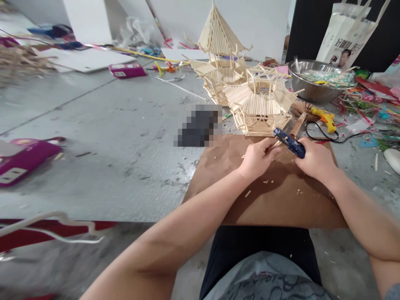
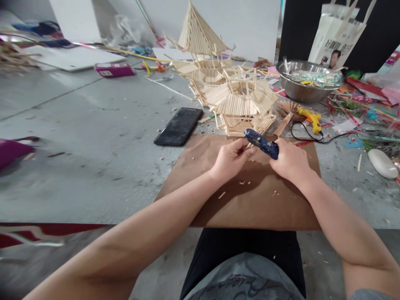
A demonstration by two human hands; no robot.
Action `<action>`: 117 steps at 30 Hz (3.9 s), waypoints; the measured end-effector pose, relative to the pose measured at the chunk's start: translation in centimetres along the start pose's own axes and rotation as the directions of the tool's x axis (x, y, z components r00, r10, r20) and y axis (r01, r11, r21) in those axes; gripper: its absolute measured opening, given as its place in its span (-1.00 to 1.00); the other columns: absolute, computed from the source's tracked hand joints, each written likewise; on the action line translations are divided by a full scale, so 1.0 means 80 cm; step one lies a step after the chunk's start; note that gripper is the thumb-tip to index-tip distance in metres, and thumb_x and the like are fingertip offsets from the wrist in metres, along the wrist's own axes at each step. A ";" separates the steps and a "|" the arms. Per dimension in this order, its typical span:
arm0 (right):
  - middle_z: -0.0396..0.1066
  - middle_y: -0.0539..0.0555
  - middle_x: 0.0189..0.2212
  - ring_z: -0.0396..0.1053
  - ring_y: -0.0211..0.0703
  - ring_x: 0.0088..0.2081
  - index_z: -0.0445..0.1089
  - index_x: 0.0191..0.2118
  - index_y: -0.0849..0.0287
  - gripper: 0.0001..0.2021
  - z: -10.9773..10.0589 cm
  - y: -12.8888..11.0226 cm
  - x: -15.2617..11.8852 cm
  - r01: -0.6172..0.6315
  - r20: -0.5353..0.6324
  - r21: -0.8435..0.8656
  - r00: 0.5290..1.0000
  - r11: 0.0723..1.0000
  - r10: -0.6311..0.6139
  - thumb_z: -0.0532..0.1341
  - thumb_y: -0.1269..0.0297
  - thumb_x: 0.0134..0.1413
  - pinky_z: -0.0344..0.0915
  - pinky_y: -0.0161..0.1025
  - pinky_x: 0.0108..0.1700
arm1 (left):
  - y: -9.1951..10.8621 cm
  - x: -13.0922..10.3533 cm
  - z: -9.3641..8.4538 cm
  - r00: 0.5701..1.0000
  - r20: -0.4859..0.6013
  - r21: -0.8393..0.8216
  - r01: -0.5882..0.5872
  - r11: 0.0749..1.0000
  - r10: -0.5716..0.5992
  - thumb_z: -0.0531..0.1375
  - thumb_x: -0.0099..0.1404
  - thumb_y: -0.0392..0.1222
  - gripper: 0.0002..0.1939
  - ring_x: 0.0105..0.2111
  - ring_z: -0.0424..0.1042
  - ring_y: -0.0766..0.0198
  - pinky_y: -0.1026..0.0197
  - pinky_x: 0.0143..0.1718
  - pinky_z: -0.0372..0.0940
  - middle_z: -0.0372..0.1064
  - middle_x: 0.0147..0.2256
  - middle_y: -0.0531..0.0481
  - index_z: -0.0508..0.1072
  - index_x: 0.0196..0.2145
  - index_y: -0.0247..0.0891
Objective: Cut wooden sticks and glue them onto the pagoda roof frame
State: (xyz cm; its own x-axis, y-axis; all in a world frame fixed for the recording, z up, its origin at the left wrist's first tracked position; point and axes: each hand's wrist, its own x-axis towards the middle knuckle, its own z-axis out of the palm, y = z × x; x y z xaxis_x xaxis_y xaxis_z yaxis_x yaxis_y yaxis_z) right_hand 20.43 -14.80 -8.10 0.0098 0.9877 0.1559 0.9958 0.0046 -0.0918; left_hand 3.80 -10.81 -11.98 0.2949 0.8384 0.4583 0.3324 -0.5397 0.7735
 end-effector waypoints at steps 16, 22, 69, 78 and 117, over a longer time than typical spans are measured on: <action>0.40 0.11 -0.28 0.37 0.01 -0.28 0.19 -0.18 0.12 -0.72 0.009 0.001 -0.004 0.181 -0.108 0.266 0.982 0.947 -0.157 0.10 0.32 -0.11 0.17 -0.20 -0.40 | 0.021 -0.002 -0.006 0.986 0.137 -0.553 0.155 0.819 -0.094 0.15 0.11 0.08 -0.63 -0.65 -0.10 0.49 0.34 -0.61 -0.11 -0.07 -0.66 0.19 0.23 -0.57 -0.30; 0.40 0.13 -0.33 0.36 0.02 -0.33 0.20 -0.23 0.13 -0.76 0.011 -0.002 -0.005 0.158 -0.141 0.223 0.982 0.962 -0.129 0.10 0.32 -0.11 0.16 -0.19 -0.43 | 0.011 -0.002 0.000 0.998 0.013 -0.441 0.057 0.896 -0.057 0.15 0.13 0.03 -0.70 -0.60 0.11 0.46 0.36 -0.53 0.05 0.16 -0.61 0.13 0.29 -0.44 -0.30; 0.24 0.23 -0.10 0.21 0.02 -0.06 0.04 0.01 0.16 -0.45 0.025 0.033 0.019 0.705 -0.359 0.240 0.703 0.667 -0.613 0.16 0.38 -0.19 0.18 0.00 -0.04 | 0.028 -0.008 -0.014 0.849 0.524 -0.691 0.474 0.546 -0.074 0.23 0.06 -0.01 -0.66 -0.73 -0.17 0.56 0.36 -0.69 -0.27 -0.08 -0.74 0.20 0.30 -0.59 -0.35; 0.22 0.22 -0.10 0.19 0.04 -0.05 -0.01 0.03 0.12 -0.41 0.019 0.029 0.016 0.745 -0.356 0.221 0.663 0.630 -0.659 0.15 0.39 -0.22 0.14 0.05 -0.01 | 0.020 -0.010 -0.014 0.673 0.740 -0.633 0.703 0.323 -0.015 0.27 -0.01 -0.04 -0.67 -0.77 -0.19 0.57 0.39 -0.73 -0.29 -0.15 -0.77 0.22 0.31 -0.62 -0.37; 0.30 0.25 -0.14 0.25 0.11 -0.07 0.10 -0.05 0.17 -0.51 0.025 0.029 0.017 0.542 -0.331 0.141 0.815 0.829 -0.476 0.19 0.16 -0.16 0.17 0.04 -0.05 | 0.029 -0.003 -0.004 0.867 0.429 -0.729 0.498 0.469 -0.253 0.30 -0.05 0.03 -0.62 -0.74 -0.12 0.59 0.41 -0.72 -0.24 0.03 -0.69 0.22 0.27 -0.50 -0.33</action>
State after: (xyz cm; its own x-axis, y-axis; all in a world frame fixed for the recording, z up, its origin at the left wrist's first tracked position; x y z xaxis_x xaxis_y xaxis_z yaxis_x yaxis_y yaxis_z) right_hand 22.58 -13.11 -10.06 -0.4357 0.7507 0.4967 0.8177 0.5608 -0.1302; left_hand 4.20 -12.21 -10.16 0.5563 0.8309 0.0139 -0.3504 0.2194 0.9105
